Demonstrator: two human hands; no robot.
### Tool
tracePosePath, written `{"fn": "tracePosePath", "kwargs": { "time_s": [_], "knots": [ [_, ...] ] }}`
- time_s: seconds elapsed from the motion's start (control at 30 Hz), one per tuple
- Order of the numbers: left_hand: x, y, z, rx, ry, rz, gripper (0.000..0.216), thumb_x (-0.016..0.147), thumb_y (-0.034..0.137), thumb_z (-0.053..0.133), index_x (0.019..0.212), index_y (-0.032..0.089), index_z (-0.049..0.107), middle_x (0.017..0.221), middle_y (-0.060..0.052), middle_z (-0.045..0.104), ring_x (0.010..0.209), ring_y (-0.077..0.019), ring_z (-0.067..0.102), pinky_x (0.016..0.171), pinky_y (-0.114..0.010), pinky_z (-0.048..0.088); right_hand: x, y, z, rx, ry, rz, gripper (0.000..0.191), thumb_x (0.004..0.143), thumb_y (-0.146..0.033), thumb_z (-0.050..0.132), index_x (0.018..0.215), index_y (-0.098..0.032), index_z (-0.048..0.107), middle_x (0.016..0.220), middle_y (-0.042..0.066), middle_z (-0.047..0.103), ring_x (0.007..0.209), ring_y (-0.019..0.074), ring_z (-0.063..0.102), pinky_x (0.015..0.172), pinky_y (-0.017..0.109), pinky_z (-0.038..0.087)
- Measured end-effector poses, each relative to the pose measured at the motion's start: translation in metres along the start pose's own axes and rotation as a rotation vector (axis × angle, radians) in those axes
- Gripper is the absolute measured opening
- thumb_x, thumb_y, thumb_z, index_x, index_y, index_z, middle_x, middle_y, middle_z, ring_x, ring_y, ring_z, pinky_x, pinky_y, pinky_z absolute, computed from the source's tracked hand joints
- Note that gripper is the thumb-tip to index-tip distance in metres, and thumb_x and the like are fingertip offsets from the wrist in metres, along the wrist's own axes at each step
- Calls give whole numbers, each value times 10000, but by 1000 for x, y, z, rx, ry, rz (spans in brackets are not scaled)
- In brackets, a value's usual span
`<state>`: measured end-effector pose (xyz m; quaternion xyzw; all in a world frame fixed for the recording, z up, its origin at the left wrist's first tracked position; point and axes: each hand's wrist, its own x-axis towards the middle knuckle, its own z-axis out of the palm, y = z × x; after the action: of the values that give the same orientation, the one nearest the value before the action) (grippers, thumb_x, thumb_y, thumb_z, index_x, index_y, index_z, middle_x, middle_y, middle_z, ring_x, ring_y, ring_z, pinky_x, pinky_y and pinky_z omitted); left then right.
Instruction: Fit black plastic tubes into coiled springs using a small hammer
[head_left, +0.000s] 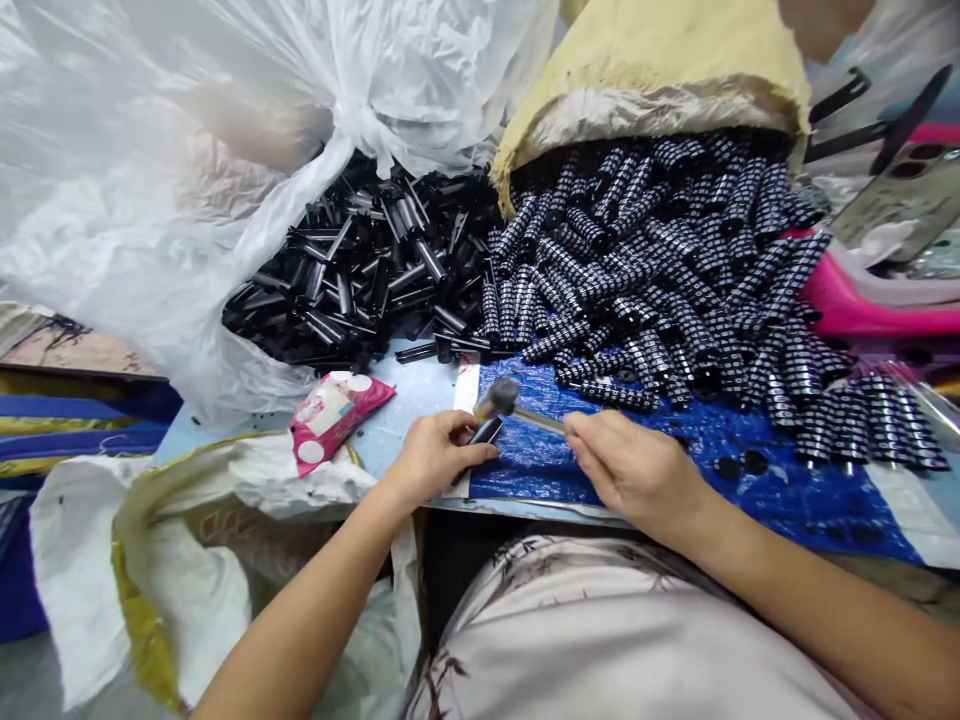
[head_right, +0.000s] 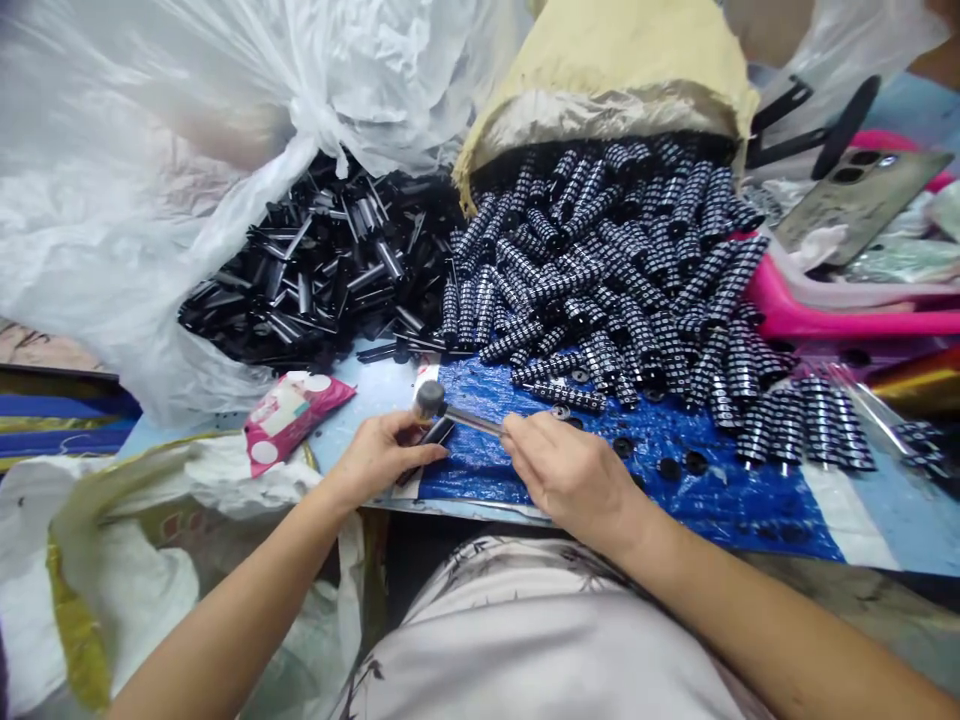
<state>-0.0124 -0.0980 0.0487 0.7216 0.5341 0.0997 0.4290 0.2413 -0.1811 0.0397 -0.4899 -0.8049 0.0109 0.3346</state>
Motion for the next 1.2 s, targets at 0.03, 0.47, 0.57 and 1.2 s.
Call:
{"fn": "tracePosePath", "kwargs": {
  "time_s": [0.03,0.47,0.57,1.2],
  "knots": [
    [2,-1,0,-16,-12,3,308,727,454,784,872,188,726,616,57,507,575,-112,434,529,-237,316,2,-1,2,-42,-60,-6,202,1012,-177,485,1164,-131,610,859,68,665,734,182,658,673,290,543],
    [30,8,-3,74,-99,25,338,602,380,818,662,202,537,579,70,475,555,-117,419,507,-237,282,6,-30,8,40,-280,-252,190,1027,-214,466,1074,-159,641,688,7,578,598,148,558,565,289,443],
    [10,14,-28,156,-65,52,251,649,289,766,651,204,530,584,65,472,559,-119,407,519,-245,266,0,-25,0,105,-288,-274,194,1022,-219,470,1056,-152,649,701,9,572,618,151,551,585,291,438],
    [48,94,99,417,-15,406,323,878,354,687,1119,147,630,1054,-107,589,953,-265,619,887,-400,513,-85,52,-91,6,275,284,213,939,-167,584,1119,-222,684,869,38,749,710,172,713,656,274,583]
  ]
}}
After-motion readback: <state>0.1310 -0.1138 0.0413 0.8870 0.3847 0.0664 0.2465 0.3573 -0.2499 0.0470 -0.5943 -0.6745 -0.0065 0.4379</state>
